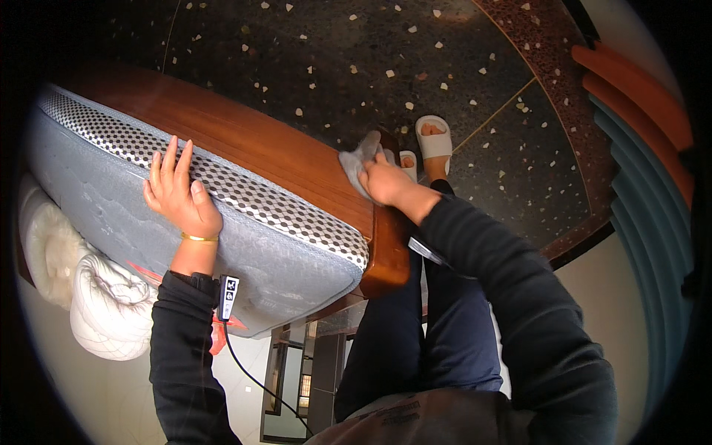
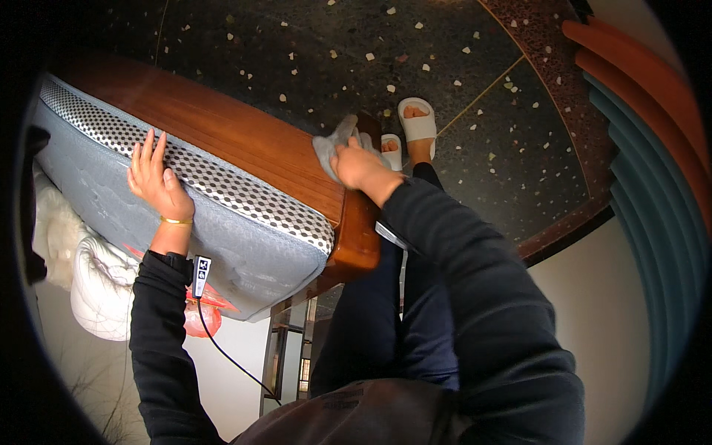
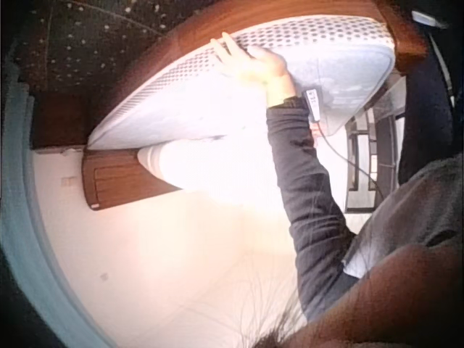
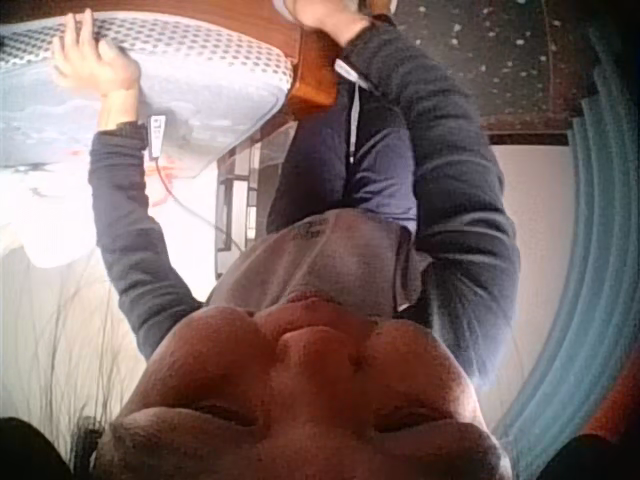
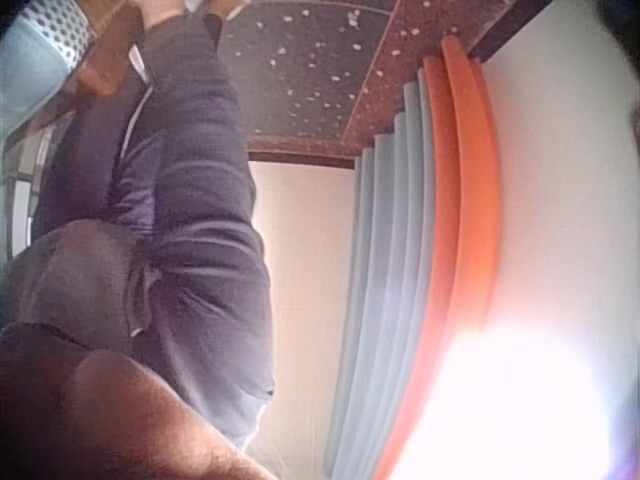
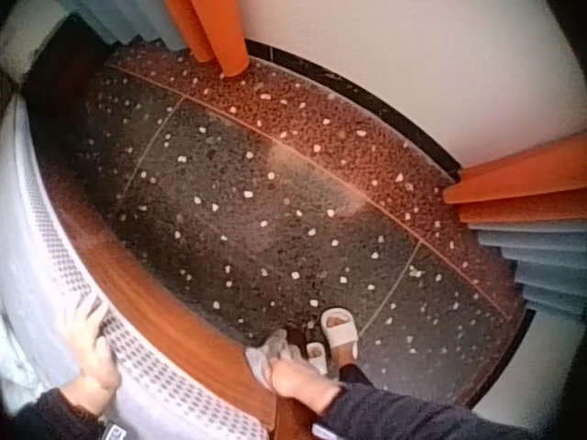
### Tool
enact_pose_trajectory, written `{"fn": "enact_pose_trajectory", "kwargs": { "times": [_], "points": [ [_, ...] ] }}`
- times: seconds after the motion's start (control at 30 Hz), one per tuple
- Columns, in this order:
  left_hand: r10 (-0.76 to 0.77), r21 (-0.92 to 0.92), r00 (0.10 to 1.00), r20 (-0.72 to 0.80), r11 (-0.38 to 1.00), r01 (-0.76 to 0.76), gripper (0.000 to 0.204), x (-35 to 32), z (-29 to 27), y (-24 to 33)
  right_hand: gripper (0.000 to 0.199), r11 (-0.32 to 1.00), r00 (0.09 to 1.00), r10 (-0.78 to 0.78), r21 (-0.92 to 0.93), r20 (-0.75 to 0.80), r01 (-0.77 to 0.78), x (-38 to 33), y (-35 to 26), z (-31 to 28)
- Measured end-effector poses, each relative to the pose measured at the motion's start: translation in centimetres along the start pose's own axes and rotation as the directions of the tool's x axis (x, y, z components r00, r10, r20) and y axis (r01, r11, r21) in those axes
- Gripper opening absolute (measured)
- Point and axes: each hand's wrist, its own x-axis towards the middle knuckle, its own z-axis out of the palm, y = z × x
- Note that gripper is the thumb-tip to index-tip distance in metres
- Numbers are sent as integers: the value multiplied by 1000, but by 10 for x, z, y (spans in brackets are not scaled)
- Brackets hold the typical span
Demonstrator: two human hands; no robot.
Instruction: The person wipes the wooden frame of a bed with a cloth. They move around the bed to clean different sides and edges, using both hands to hold the cloth and wipe the surface.
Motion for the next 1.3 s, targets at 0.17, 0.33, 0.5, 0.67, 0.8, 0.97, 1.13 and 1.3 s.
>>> {"fn": "enact_pose_trajectory", "kwargs": {
  "times": [0.17, 0.33, 0.5, 0.67, 0.8, 0.97, 1.13, 1.3],
  "points": [
    [-12, -9, 1000, -8, 1000, 12, 51, 1, -1, 2, 45, 956, 938, -275, -43, 209, 290, -92, -5, -14],
    [-14, -3, 1000, -10, 1000, 14, 50, 0, 1, 0, 39, 999, 999, -19, -42, 45, 21, -44, 6, 2],
    [-6, 7, 1000, 13, 1000, 5, 49, -2, 0, -1, 38, 975, 981, 185, -117, -58, -191, 39, 35, 16],
    [-20, 5, 1000, 15, 1000, 20, 48, -1, 0, -1, 36, 970, 975, 214, -103, -65, -220, 37, 51, 22],
    [-38, 10, 999, 0, 999, 38, 46, -1, 0, 0, 42, 960, 1000, -11, -282, -25, 3, 0, 88, 14],
    [-74, 47, 997, 12, 996, 73, 47, -2, -3, 2, 51, 930, 985, 152, 326, 83, -171, -74, 75, 34],
    [-90, -29, 996, 2, 995, 90, 46, 1, -11, 3, 50, 977, 998, -26, 210, -63, 39, -119, 5, 27],
    [-143, -70, 988, 60, 987, 147, 49, 2, -20, 5, 42, 612, 976, 139, 760, 170, -219, -141, -32, -12]
  ]
}}
